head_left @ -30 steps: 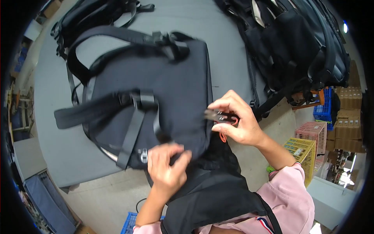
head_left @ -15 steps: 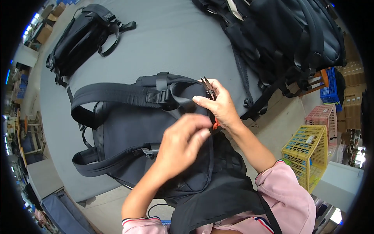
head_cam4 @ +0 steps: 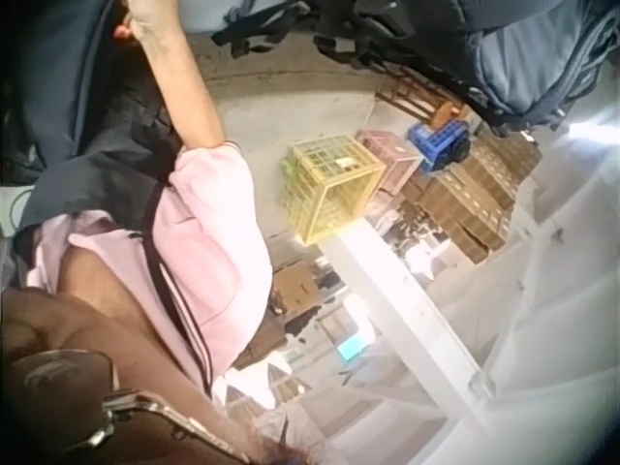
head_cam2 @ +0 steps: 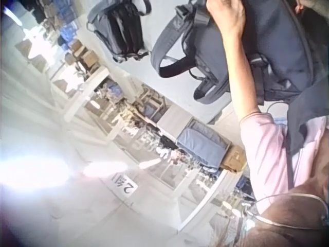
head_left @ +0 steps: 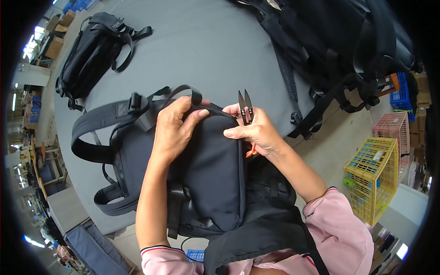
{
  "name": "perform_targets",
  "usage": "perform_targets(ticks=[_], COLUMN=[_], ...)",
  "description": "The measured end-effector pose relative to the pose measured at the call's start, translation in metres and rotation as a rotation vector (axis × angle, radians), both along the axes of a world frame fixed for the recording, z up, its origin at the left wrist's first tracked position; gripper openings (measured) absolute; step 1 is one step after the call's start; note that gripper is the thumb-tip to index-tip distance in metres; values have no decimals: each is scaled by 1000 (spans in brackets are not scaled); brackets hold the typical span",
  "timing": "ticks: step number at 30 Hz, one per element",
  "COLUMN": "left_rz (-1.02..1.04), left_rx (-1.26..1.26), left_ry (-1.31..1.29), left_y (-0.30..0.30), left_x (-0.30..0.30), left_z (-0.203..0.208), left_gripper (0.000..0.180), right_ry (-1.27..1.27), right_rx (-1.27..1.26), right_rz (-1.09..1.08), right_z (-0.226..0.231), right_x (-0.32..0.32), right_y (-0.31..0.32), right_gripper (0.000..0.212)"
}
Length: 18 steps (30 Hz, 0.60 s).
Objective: Using a small pair of snips or scissors to trim loose threads and excess material from the straps and handles of black backpacks.
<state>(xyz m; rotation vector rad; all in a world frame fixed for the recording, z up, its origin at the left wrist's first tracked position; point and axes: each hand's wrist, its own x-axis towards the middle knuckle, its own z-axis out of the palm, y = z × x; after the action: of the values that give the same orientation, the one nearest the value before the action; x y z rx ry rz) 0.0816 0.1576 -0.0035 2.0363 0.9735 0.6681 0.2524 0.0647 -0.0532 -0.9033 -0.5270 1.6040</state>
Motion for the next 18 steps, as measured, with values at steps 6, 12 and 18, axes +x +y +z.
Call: perform_targets(ticks=[6,12,18], left_rz=[206,299,320], left_rx=[-312,-104,2], left_ry=[-125,-148,-137], left_y=[-2,-19,-22], left_x=[3,10,9], left_z=[-30,-29,-33], left_gripper=[33,27,20], right_ry=[-162,-748,-932], right_rx=[-114,203,305], right_rz=[177,92,-12], right_z=[24,46,36], right_x=[19,8,1], right_y=[2,27,33], right_gripper=[29,15,12])
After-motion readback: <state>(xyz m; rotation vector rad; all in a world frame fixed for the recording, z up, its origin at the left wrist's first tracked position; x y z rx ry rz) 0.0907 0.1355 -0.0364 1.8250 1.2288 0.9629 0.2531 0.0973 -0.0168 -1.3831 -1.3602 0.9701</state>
